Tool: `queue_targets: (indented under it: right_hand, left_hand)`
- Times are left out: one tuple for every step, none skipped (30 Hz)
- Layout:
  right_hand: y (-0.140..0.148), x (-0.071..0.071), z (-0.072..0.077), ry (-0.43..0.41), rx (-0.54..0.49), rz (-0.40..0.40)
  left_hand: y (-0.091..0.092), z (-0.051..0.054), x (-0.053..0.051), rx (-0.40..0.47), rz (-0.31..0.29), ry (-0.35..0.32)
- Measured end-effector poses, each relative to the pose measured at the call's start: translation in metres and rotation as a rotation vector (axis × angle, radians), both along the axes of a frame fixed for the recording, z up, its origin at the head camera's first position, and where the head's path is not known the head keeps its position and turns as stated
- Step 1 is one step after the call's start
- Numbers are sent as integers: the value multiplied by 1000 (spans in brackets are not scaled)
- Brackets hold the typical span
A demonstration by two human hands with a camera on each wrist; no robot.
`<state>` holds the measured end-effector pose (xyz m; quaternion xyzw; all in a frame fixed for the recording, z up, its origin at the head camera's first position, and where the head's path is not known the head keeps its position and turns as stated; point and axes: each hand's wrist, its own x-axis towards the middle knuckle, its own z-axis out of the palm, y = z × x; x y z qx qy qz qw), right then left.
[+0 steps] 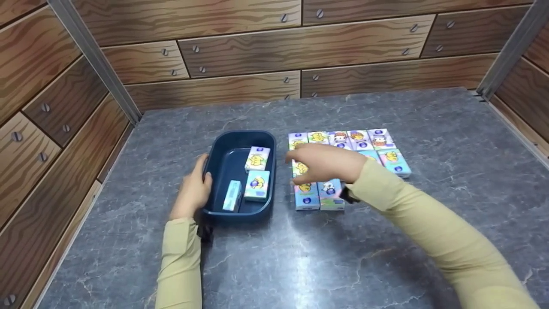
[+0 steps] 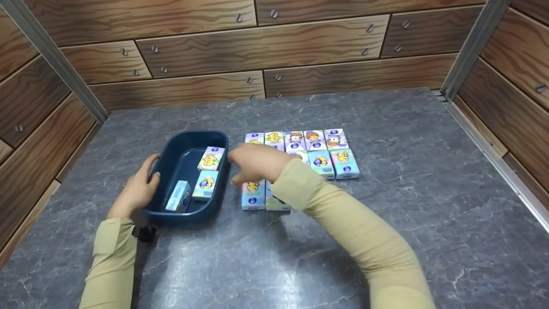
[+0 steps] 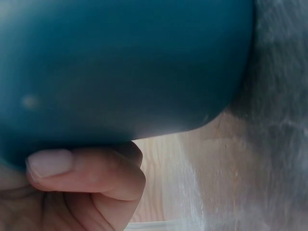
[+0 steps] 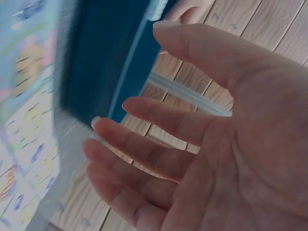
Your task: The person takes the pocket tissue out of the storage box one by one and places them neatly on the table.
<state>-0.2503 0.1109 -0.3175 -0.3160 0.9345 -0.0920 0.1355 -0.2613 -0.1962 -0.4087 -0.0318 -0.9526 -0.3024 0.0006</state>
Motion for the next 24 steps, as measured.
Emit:
queue_targets:
  right_hand:
    - [-6, 0, 2, 12, 6, 5]
    - [-11, -1, 3, 21, 8, 9]
    - [-17, -1, 4, 28, 13, 11]
    - [-23, -1, 5, 29, 16, 10]
    - [-28, -1, 6, 30, 20, 10]
    - [-34, 0, 7, 32, 22, 18]
    - [-39, 0, 7, 33, 28, 26]
    - [-44, 0, 7, 35, 33, 36]
    - [-49, 1, 7, 37, 39, 47]
    - [-55, 1, 7, 38, 43, 58]
    - [-60, 1, 7, 40, 51, 72]
    - [-65, 1, 6, 39, 58, 86]
    - [-71, 1, 5, 37, 67, 96]
    - [-77, 1, 4, 32, 77, 105]
    - [-82, 0, 3, 26, 87, 113]
    - [-88, 0, 2, 18, 99, 121]
    - [-93, 0, 1, 12, 108, 135]
    - [-98, 0, -1, 3, 116, 144]
    - [-103, -1, -3, -4, 123, 155]
    - [-107, -1, -4, -6, 128, 169]
    - [-111, -1, -6, -3, 135, 183]
    - [-115, -1, -8, 0, 143, 198]
    - [-119, -2, -10, 4, 150, 213]
    - [-122, -2, -12, 9, 156, 227]
  left_hand:
    - [0, 0, 0, 1, -5, 6]
    - [0, 0, 0, 4, -7, 11]
    - [0, -1, 0, 6, -10, 14]
    - [0, -1, 0, 9, -13, 19]
    - [0, -1, 0, 12, -14, 19]
    - [0, 0, 0, 15, -15, 21]
    - [0, 0, 1, 16, -14, 17]
    - [0, 0, 1, 16, -11, 14]
    - [0, 0, 0, 14, -10, 14]
    - [0, 1, 0, 12, -5, 13]
    - [0, 1, 0, 10, -1, 11]
    - [0, 0, 0, 10, 3, 6]
    - [-1, 0, 0, 8, 3, 8]
    - [-1, 0, 0, 7, 4, 9]
    - [-1, 0, 0, 7, 6, 7]
    - [-1, 0, 0, 8, 7, 1]
    - [-1, 0, 0, 10, 8, -8]
    - [-1, 0, 0, 12, 6, -14]
    - [-1, 0, 0, 12, 5, -20]
    - [-1, -1, 0, 13, 4, -27]
    - [-1, -1, 0, 13, 3, -31]
    - [-1, -1, 0, 12, 1, -37]
    - [-1, -1, 0, 12, 0, -40]
    - [-1, 0, 0, 10, -2, -40]
